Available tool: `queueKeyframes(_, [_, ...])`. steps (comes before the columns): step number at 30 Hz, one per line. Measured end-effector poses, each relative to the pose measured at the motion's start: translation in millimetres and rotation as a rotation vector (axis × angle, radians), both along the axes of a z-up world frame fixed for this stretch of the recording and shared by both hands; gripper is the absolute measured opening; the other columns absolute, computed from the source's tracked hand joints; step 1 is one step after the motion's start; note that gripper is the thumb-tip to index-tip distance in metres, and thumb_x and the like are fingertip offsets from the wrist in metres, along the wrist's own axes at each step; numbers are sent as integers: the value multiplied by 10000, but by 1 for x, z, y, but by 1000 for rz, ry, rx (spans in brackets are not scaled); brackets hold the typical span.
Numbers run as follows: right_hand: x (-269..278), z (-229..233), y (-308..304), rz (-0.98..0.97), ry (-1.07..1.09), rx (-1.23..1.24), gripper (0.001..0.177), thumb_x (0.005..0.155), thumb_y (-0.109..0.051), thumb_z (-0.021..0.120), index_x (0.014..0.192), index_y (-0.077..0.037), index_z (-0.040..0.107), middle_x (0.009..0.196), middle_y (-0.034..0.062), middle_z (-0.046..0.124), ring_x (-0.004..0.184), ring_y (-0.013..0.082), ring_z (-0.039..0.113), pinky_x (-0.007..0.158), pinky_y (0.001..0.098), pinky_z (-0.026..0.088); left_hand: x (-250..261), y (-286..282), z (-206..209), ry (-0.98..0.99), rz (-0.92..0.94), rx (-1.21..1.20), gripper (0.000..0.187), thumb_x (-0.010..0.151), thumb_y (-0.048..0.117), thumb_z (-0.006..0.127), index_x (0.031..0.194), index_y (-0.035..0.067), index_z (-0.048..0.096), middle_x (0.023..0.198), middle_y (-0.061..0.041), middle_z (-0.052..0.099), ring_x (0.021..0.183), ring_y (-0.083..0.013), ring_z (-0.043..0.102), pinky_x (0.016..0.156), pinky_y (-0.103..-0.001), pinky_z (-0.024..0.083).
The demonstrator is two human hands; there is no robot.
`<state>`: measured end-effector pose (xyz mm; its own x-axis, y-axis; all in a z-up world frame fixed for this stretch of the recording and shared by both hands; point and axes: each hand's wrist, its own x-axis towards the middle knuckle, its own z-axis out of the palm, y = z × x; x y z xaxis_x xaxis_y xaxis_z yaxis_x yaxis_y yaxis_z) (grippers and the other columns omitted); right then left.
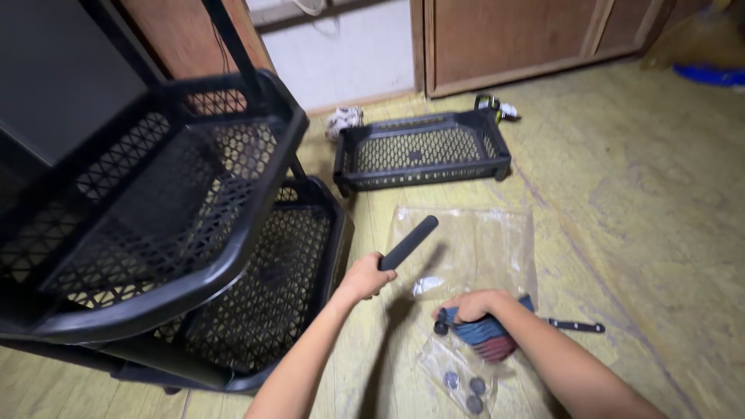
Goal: The person assembles a black plastic three-tier utility cart. They wipe the metal poles with a cloth, insert the poles into the corner sockets of the stacked baskets, and secure the structure by aligning and pressing the components together.
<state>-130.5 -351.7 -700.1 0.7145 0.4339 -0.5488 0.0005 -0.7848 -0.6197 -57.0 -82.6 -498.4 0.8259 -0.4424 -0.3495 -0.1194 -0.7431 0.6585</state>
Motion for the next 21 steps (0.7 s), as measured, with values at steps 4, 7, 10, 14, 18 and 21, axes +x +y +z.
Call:
queueKeyframes(4, [28,54,-2,-322,7,128,610,957,-504,542,1527,-297,468,1327,112,712,1202,269,647,1026,385,517,-10,-2,16,-25,24,-46,413,844,271,724,1180,53,625,783,-110,707,548,-187,689,479,-339,552])
queueKeyframes(7, [40,122,-12,-597,-46,34,691,1005,-688,433,1508,-216,483,1337,22,600,1189,213,601,932,437,540,-6,-1,25,-22,67,-98,400,861,270,711,1175,45,610,807,-96,701,544,-175,688,467,-338,548])
queueKeyframes(10, [39,194,-9,-797,-193,-31,720,973,-684,391,1382,-135,615,1128,53,720,883,287,766,748,422,602,3,4,27,24,131,-188,382,887,272,701,1165,40,578,814,-84,685,534,-163,665,443,-338,518])
queueKeyframes(14, [24,258,10,-739,-417,232,641,932,-607,471,1319,-155,709,1064,54,750,861,151,685,708,357,574,8,-8,18,136,235,-399,372,902,271,700,1139,38,535,793,-81,649,503,-166,598,399,-341,454])
queueKeyframes(18, [19,283,50,-581,-612,572,618,967,-508,549,1436,-107,512,1217,50,666,1081,145,611,928,310,484,7,-35,16,225,276,-569,322,938,280,681,1128,73,523,806,-71,617,507,-155,572,391,-331,452])
queueKeyframes(21, [24,286,72,-579,-428,945,625,1005,-459,505,1513,-105,421,1417,-2,586,1299,83,555,1084,246,428,5,-45,24,387,387,-834,233,943,127,558,1159,87,479,832,-84,599,514,-166,564,392,-347,455])
